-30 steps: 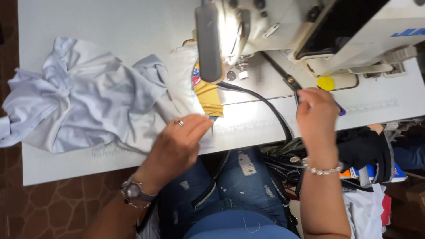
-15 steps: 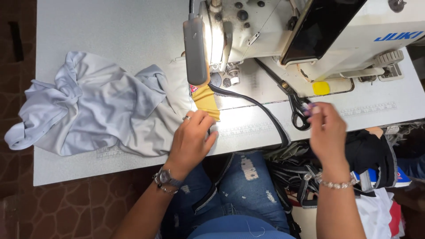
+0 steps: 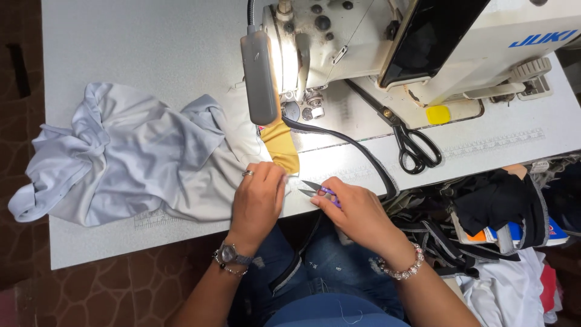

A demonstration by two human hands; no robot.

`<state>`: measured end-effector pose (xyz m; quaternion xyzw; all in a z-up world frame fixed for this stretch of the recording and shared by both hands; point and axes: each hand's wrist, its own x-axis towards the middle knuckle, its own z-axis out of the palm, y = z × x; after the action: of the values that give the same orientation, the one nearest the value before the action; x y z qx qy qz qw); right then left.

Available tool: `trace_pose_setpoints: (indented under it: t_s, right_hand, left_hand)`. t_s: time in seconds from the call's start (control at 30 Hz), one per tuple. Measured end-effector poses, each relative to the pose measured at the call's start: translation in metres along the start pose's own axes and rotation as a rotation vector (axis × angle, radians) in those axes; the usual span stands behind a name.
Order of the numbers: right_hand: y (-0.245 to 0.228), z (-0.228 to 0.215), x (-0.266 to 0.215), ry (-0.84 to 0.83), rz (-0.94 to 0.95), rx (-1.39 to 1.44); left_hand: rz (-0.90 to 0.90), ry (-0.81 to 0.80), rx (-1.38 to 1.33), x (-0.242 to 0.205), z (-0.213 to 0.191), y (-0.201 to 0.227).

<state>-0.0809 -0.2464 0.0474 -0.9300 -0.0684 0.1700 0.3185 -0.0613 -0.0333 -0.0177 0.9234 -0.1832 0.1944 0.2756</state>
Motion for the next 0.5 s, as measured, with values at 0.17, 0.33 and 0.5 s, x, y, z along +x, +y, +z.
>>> trace_pose_setpoints:
  t_s: [0.17,0.33,0.5]
  right_hand:
    - [-0.003,0.011,0.01,-0.042,0.029,-0.06]
    - [-0.01,0.023,0.027,-0.029,-0.05,-0.108]
    - [-0.022,0.027,0.035,-0.012,-0.097,-0.134]
  left_hand:
    - [-0.155,-0.025,-0.173,0.0,-0.011,-0.002]
    - [-0.244,-0.027,-0.262,0.002,-0.018,-0.002]
    - [-0.236,-0.049,-0.268,0.009,-0.028,0.004]
